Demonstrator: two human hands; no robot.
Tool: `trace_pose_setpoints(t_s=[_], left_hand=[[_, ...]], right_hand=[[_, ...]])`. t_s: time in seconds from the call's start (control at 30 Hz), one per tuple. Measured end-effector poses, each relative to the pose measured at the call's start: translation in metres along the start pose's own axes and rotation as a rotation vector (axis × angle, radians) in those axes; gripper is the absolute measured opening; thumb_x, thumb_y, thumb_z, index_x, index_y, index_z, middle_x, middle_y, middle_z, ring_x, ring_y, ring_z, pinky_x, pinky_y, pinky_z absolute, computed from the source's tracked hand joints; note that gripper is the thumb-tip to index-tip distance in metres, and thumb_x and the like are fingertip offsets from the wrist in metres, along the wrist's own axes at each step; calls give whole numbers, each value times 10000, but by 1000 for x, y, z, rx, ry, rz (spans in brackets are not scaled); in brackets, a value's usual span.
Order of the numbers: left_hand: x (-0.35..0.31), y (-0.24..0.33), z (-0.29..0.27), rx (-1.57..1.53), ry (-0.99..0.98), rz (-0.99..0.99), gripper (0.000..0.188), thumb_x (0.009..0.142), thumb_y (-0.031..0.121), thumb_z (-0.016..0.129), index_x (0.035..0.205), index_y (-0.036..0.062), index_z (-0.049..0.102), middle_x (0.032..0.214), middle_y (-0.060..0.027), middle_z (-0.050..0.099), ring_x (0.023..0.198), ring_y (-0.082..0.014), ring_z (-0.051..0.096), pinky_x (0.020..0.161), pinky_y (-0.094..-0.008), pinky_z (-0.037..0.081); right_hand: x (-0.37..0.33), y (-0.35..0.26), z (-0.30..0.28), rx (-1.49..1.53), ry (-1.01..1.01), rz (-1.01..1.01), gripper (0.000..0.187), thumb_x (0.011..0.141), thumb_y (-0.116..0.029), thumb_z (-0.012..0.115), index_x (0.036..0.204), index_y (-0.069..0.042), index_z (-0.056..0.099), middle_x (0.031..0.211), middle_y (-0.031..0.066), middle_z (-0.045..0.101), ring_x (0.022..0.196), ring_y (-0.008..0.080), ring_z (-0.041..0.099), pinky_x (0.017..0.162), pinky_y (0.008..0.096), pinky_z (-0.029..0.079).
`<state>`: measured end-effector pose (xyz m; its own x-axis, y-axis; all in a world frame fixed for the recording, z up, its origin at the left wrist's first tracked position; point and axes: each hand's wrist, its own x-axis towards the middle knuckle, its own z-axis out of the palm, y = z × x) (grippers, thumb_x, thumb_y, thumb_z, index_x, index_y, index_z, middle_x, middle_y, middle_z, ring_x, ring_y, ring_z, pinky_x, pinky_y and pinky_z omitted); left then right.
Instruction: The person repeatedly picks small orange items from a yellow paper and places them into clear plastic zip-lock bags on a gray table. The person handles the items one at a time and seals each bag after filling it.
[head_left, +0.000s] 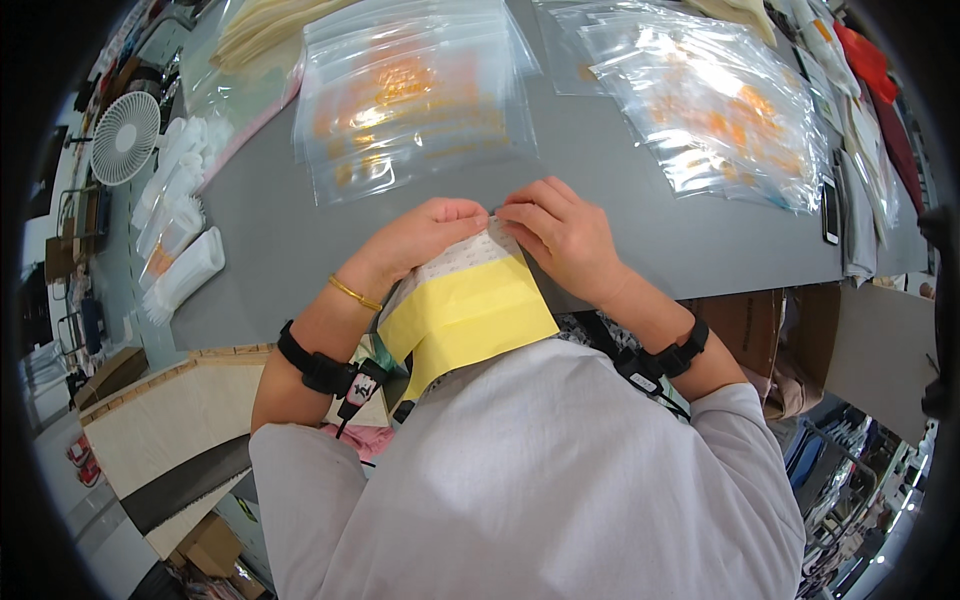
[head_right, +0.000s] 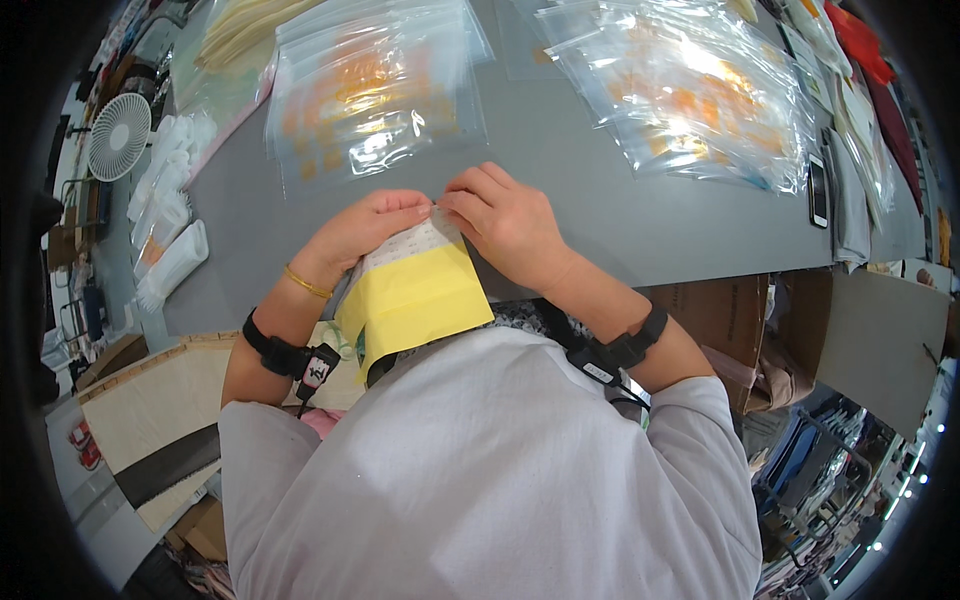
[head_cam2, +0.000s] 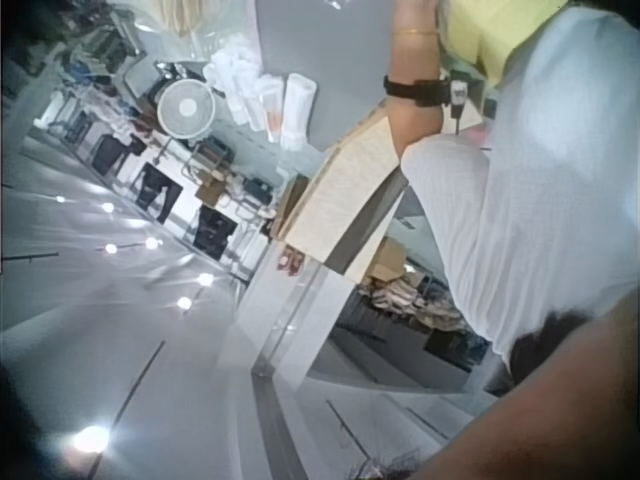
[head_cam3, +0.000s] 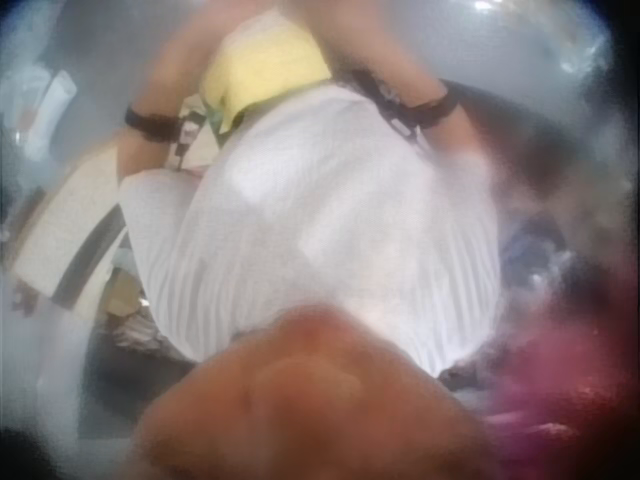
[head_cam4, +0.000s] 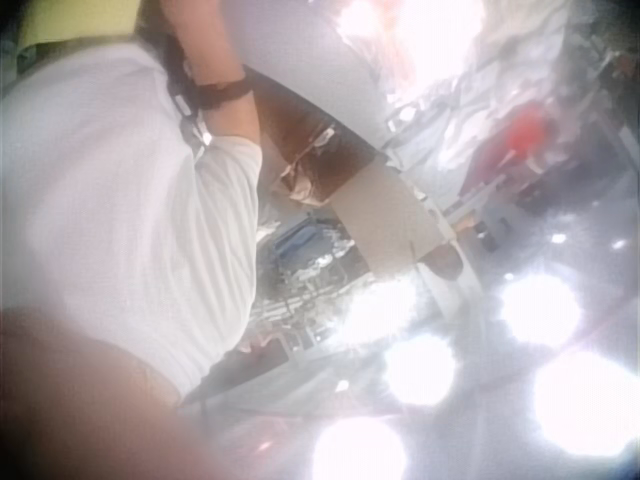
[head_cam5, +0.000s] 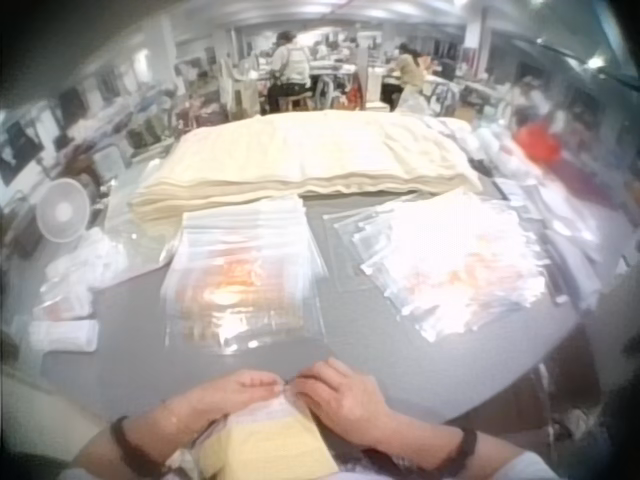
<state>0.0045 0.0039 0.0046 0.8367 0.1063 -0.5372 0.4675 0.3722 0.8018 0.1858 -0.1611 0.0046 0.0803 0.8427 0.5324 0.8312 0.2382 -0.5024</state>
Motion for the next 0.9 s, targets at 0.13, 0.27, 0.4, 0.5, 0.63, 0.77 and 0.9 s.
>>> trace_pose_setpoints(t_s=[0.13,0.27,0.4,0.5,0.63,0.77,0.9], left_hand=[[-1,-1,2,5,-2,5,239,1122,240,593,1164,33,705,1012,32,717,877,-24,666,773,-214,544],[0,-1,5,10,12,-16,246,1126,249,585,1153,35,703,1004,39,711,874,-19,658,763,-212,536],[-1,8,8,304,73,74,221,1117,226,584,1108,39,702,956,37,708,838,-77,661,754,-267,536],[-5,20,10,1032,300,282,153,1062,169,615,1044,34,684,992,-18,711,878,-199,668,801,-358,541],[7,30,14,1480,400,706,84,944,126,656,946,44,675,1235,-120,686,1172,-335,626,978,-440,522],[24,29,10,1492,394,800,85,939,119,652,954,37,673,1342,-141,636,1318,-336,566,1099,-460,467],[25,23,3,1447,363,742,92,958,137,651,982,52,675,1417,-159,611,1362,-346,546,1138,-467,443]], right_hand=[[-1,-1,2,1,24,33,171,795,-59,802,936,-123,730,973,-21,681,904,198,669,651,338,575],[-2,-4,5,-1,29,48,154,820,-36,788,930,-114,713,959,-18,674,914,212,670,671,346,578],[1,-6,0,161,-5,210,109,873,-48,777,951,-86,712,984,33,679,922,237,672,721,337,567],[14,8,-13,347,8,353,64,955,-94,762,993,-51,733,1025,54,701,901,191,672,762,319,544],[57,66,-11,380,-54,553,144,955,-187,766,965,-43,772,1066,77,704,1010,265,665,841,389,551],[76,103,12,242,-248,628,171,950,-175,779,974,-6,788,1133,65,711,949,214,693,842,331,553],[72,107,24,77,-259,568,154,927,-195,790,924,-43,818,1149,44,712,1049,246,667,911,376,542]])
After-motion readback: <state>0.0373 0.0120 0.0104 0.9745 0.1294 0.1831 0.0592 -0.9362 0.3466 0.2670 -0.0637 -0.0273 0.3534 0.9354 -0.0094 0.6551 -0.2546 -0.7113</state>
